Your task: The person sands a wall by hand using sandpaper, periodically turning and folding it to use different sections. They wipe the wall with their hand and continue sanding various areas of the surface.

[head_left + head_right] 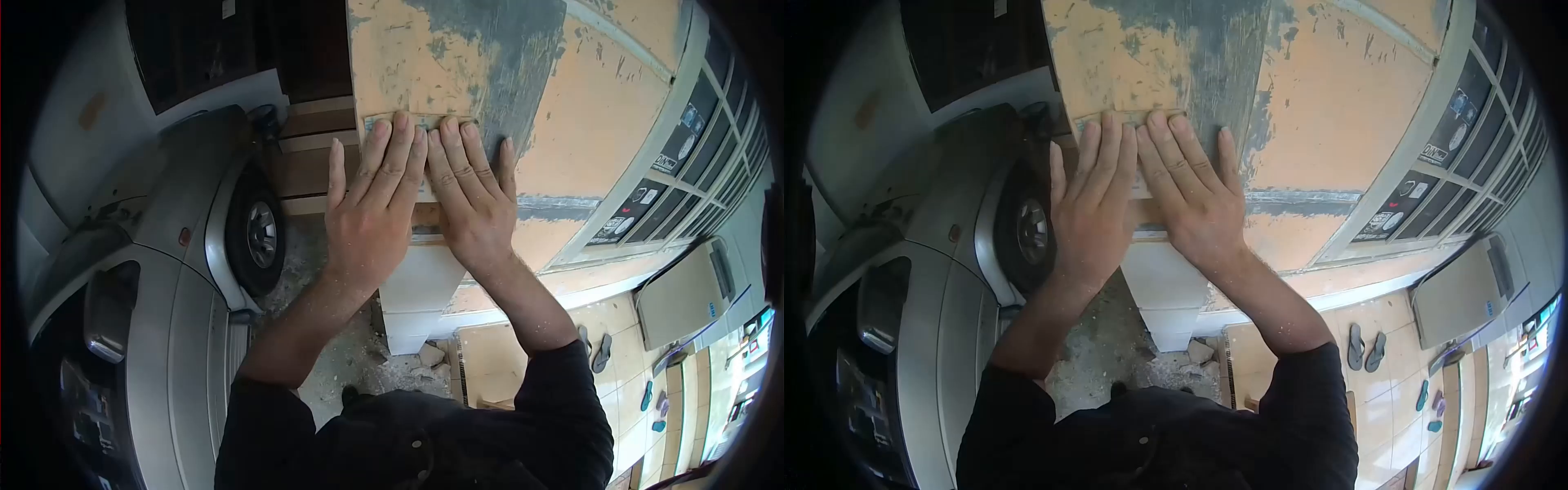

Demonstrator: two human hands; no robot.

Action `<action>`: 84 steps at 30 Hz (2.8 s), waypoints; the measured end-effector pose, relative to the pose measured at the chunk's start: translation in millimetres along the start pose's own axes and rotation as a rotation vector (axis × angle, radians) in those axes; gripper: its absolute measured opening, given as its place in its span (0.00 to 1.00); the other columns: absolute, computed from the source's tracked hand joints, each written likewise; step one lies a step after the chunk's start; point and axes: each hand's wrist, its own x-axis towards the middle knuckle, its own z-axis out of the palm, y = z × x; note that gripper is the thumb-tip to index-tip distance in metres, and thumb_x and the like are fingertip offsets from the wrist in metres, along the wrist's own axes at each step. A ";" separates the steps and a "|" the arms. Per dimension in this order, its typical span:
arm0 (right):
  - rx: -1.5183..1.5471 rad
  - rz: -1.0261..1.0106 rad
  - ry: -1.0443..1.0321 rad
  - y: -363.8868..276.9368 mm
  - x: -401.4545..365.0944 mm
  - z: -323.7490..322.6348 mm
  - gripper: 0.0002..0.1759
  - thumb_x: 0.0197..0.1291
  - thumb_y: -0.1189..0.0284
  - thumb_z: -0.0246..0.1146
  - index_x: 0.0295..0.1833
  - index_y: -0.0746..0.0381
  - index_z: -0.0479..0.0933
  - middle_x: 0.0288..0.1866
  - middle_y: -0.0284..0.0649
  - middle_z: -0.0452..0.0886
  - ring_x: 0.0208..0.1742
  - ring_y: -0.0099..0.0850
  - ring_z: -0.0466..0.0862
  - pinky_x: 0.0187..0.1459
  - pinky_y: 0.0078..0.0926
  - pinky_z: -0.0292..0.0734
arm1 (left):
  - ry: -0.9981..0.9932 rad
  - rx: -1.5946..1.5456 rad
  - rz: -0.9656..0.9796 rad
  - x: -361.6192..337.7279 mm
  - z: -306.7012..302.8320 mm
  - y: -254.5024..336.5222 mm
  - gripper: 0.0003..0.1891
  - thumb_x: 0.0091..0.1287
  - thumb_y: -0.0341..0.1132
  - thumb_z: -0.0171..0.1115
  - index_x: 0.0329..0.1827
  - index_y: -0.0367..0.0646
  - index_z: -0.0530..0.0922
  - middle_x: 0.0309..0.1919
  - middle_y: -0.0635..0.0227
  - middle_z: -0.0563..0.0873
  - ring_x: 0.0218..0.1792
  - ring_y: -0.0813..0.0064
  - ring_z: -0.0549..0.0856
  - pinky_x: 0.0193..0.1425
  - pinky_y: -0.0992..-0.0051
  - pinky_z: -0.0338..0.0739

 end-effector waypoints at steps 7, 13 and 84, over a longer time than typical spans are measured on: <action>-0.015 -0.030 0.240 15.2 88.0 -17.9 0.25 0.70 0.69 0.58 0.71 0.57 0.81 0.77 0.37 0.78 0.81 0.33 0.72 0.82 0.64 0.48 | 0.182 0.131 0.043 83.7 -20.9 -10.9 0.23 0.74 0.31 0.58 0.73 0.48 0.80 0.78 0.66 0.77 0.82 0.69 0.69 0.87 0.44 0.50; -0.056 0.076 -0.128 -30.3 -105.9 24.4 0.25 0.73 0.67 0.56 0.73 0.53 0.80 0.78 0.35 0.78 0.84 0.33 0.69 0.83 0.67 0.34 | -0.060 0.036 -0.027 -93.8 35.5 17.9 0.22 0.74 0.33 0.57 0.70 0.42 0.81 0.75 0.59 0.79 0.80 0.62 0.71 0.86 0.40 0.46; -0.004 -0.003 -0.030 -14.8 -64.9 18.6 0.22 0.74 0.65 0.56 0.69 0.53 0.83 0.74 0.35 0.82 0.79 0.32 0.75 0.85 0.62 0.40 | -0.070 0.059 -0.086 -63.9 13.4 13.4 0.23 0.73 0.31 0.58 0.71 0.48 0.82 0.73 0.67 0.82 0.76 0.68 0.77 0.83 0.30 0.38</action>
